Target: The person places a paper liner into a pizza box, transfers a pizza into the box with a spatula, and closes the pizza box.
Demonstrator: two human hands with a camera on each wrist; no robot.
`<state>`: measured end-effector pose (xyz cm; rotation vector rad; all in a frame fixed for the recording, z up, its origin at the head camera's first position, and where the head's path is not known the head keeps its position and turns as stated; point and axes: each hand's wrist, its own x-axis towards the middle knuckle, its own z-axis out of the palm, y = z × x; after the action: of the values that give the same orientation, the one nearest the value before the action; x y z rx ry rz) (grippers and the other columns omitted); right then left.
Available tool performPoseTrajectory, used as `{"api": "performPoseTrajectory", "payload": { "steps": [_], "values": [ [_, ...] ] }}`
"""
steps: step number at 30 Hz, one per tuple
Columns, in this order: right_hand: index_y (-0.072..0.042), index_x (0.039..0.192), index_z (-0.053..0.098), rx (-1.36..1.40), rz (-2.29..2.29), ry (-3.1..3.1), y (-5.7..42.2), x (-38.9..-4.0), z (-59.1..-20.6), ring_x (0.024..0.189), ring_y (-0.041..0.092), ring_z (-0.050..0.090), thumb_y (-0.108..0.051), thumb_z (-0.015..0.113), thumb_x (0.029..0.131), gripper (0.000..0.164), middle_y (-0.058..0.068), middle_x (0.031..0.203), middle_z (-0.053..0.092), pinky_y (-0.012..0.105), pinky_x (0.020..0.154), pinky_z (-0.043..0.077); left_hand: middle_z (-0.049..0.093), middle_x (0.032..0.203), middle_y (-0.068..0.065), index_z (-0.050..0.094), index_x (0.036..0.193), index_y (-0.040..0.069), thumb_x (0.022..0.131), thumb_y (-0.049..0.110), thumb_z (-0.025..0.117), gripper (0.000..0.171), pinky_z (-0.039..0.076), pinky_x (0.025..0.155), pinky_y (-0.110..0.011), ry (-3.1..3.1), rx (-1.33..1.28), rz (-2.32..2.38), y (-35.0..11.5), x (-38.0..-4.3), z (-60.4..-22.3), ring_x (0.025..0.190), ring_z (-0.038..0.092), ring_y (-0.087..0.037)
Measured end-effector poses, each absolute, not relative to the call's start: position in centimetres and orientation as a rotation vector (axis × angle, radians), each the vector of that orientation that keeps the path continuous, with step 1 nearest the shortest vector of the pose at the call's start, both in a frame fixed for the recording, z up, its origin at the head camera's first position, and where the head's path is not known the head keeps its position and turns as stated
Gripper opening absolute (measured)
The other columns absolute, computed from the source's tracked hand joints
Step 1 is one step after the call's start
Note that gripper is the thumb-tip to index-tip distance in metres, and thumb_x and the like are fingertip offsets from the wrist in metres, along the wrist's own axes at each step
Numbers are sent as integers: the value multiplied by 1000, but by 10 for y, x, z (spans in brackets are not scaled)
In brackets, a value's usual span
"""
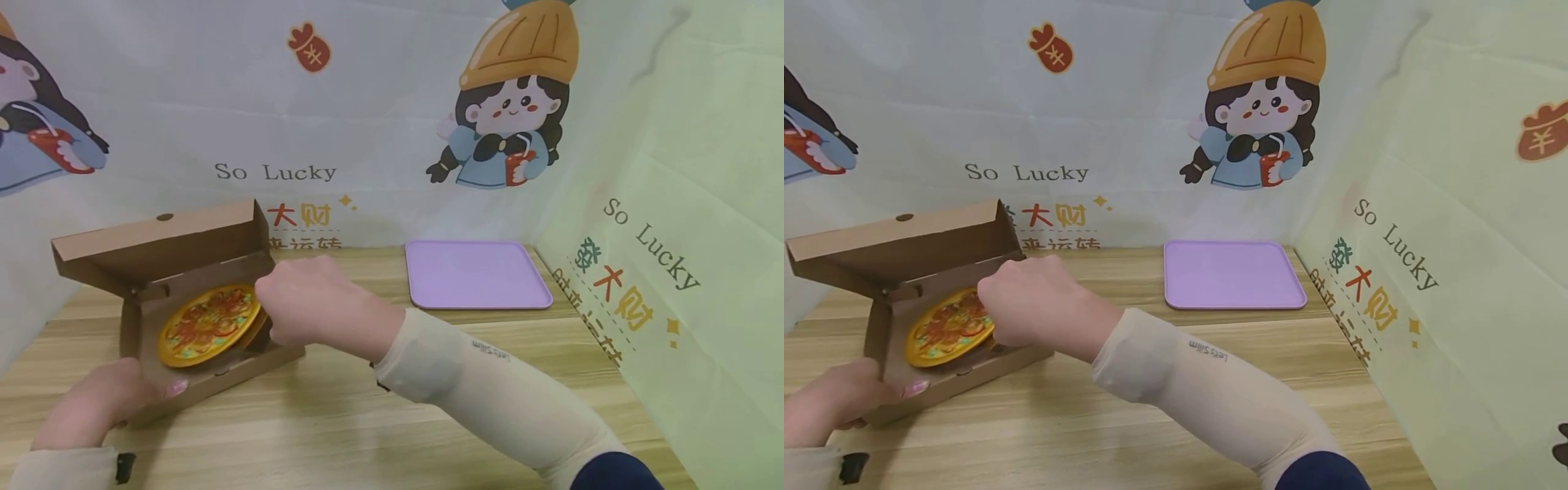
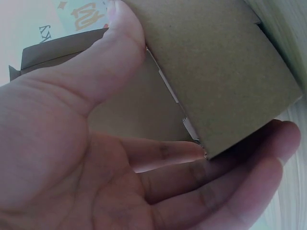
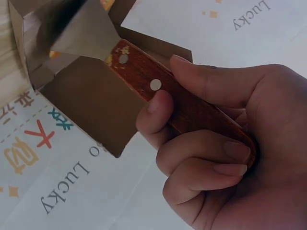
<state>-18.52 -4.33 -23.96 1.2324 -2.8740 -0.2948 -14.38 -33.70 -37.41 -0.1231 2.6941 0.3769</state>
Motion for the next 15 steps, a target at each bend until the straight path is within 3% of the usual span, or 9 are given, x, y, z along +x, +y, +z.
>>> {"api": "performPoseTrajectory", "payload": {
  "steps": [7,12,15],
  "values": [
    [-29,80,61,1214,-341,-2884,-34,-184,-233,72,9,56,-26,72,93,17,-11,78,61,32,58,49,61,116,-50,49,121,-34,96,75,60,112,55,92,-70,2679,-152,353,-337,-145,-376,106,65,-62],
    [-29,87,65,1182,-376,-2893,-27,-181,-225,78,9,60,-30,73,94,11,-10,86,65,34,62,52,63,111,-47,48,121,-34,95,76,61,113,58,89,-66,2666,-183,374,-337,-145,-376,99,69,-54],
    [-27,90,66,1160,-377,-2895,-23,-178,-220,79,10,62,-30,72,95,8,-9,88,66,36,62,54,62,113,-49,47,121,-34,95,75,61,113,57,90,-68,2675,-177,366,-336,-144,-375,102,68,-58]
  ]
}}
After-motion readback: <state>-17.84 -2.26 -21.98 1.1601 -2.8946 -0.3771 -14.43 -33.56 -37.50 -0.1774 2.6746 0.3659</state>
